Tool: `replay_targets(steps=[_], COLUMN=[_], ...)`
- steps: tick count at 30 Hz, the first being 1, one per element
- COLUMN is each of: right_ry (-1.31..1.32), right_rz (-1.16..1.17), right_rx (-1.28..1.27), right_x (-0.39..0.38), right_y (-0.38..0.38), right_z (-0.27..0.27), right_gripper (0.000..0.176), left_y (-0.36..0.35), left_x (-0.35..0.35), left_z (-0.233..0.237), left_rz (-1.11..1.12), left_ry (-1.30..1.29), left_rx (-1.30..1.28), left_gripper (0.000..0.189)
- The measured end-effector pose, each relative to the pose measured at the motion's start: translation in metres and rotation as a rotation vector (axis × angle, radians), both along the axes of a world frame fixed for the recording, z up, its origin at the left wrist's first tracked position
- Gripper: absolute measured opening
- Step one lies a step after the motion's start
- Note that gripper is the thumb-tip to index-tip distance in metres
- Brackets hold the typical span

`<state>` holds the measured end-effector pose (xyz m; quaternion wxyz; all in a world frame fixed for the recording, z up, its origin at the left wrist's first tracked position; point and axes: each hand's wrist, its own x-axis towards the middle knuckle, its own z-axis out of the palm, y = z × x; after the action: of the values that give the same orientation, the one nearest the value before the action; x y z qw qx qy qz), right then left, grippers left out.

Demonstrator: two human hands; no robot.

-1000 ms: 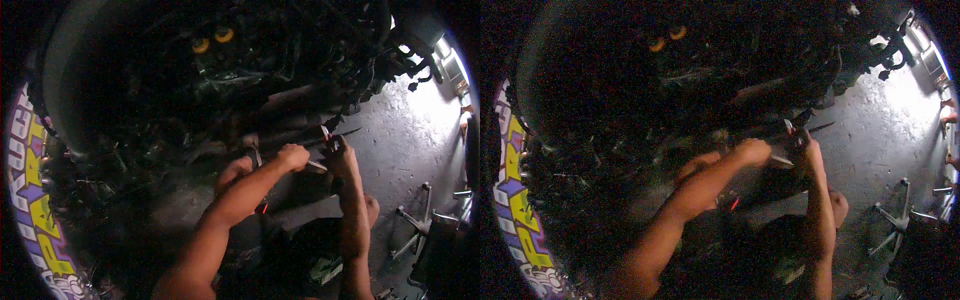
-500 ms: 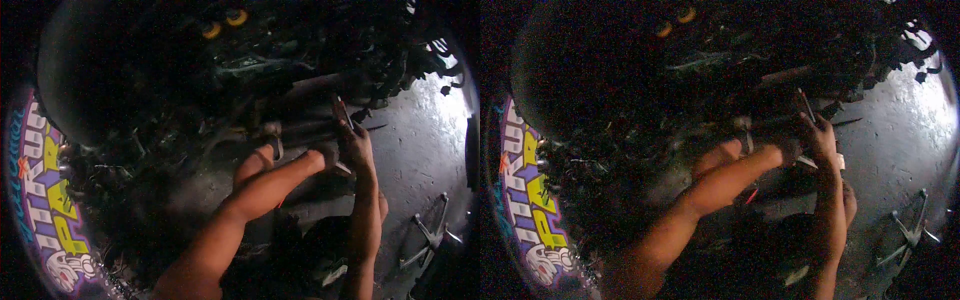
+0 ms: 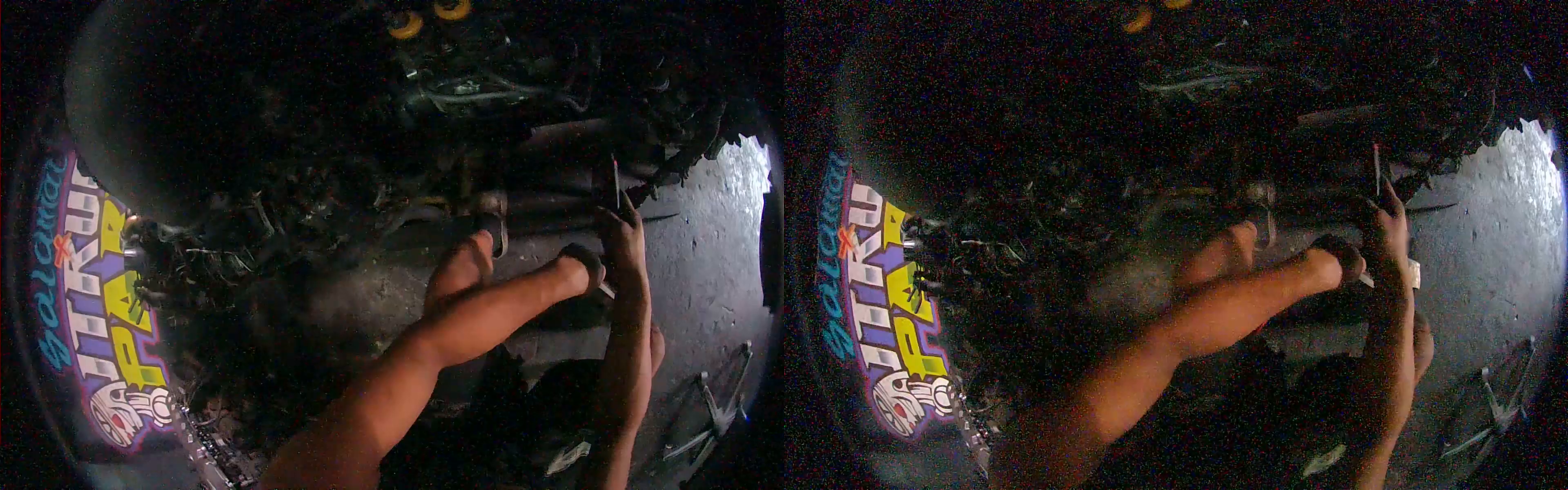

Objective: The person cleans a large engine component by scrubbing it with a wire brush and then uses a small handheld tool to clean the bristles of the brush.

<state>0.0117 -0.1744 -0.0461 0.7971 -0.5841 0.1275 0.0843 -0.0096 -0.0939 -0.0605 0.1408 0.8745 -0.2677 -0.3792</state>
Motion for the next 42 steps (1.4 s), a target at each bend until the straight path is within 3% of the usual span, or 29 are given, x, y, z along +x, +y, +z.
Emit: replay_targets(steps=[2,3,5,8,9,11,18,21,23,26,27,29,32,38,42], right_ry=[0.017,0.003,-0.002,0.272,0.273,0.282,0.268,0.139,0.123,-0.028,-0.026,0.144,0.183,0.230,0.201], right_rz=[0.066,0.028,-0.003,0.021,0.023,-0.045,-0.100,-0.015,-0.154,-0.117,-0.119,-0.100,-0.070,-0.137,-0.095], right_rx=[0.012,-0.020,-0.043,0.005,0.011,-0.107,-0.144,-0.131,-0.045,-0.018,-0.015,0.116,0.147,0.065,-0.024], right_x=[-0.001,-0.001,-0.002,-0.001,-0.001,0.000,-0.006,-0.008,-0.010,-0.010,-0.010,-0.010,-0.007,-0.009,-0.008], right_y=[0.002,0.009,0.010,0.000,0.001,0.001,0.000,-0.003,0.006,0.012,0.014,0.018,0.008,0.005,-0.011], right_z=[0.004,0.012,0.018,0.007,0.005,0.004,0.004,-0.008,-0.010,-0.020,-0.011,0.019,0.007,0.008,-0.021], right_gripper=[0.042,0.040,0.038,0.033,0.033,0.029,0.031,0.034,0.038,0.041,0.041,0.040,0.039,0.036,0.031], left_y=[-0.073,-0.067,-0.036,0.015,0.023,0.031,0.035,0.034,0.033,0.020,0.022,0.024,0.019,0.021,0.026], left_x=[-0.004,-0.008,-0.017,-0.028,-0.024,-0.008,-0.010,-0.007,-0.006,-0.033,-0.040,-0.051,-0.045,-0.043,-0.037], left_z=[0.008,0.003,-0.023,-0.047,-0.031,0.009,0.017,0.036,0.042,-0.115,-0.128,-0.141,-0.143,-0.124,-0.091], left_rz=[-0.261,-0.268,-0.176,-0.017,-0.017,-0.302,-0.186,-0.100,-0.029,0.102,0.100,-0.089,0.071,0.034,0.036], left_ry=[0.015,0.014,-0.117,-0.294,-0.293,-0.038,-0.038,0.024,0.066,-0.156,-0.154,-0.279,-0.276,-0.235,-0.223], left_rx=[1.219,1.220,0.697,-0.091,-0.086,0.176,0.077,0.049,0.019,-0.197,-0.193,-0.068,-0.228,-0.265,-0.312], left_gripper=[0.031,0.031,0.033,0.038,0.038,0.026,0.033,0.041,0.046,0.046,0.046,0.046,0.042,0.036,0.033])
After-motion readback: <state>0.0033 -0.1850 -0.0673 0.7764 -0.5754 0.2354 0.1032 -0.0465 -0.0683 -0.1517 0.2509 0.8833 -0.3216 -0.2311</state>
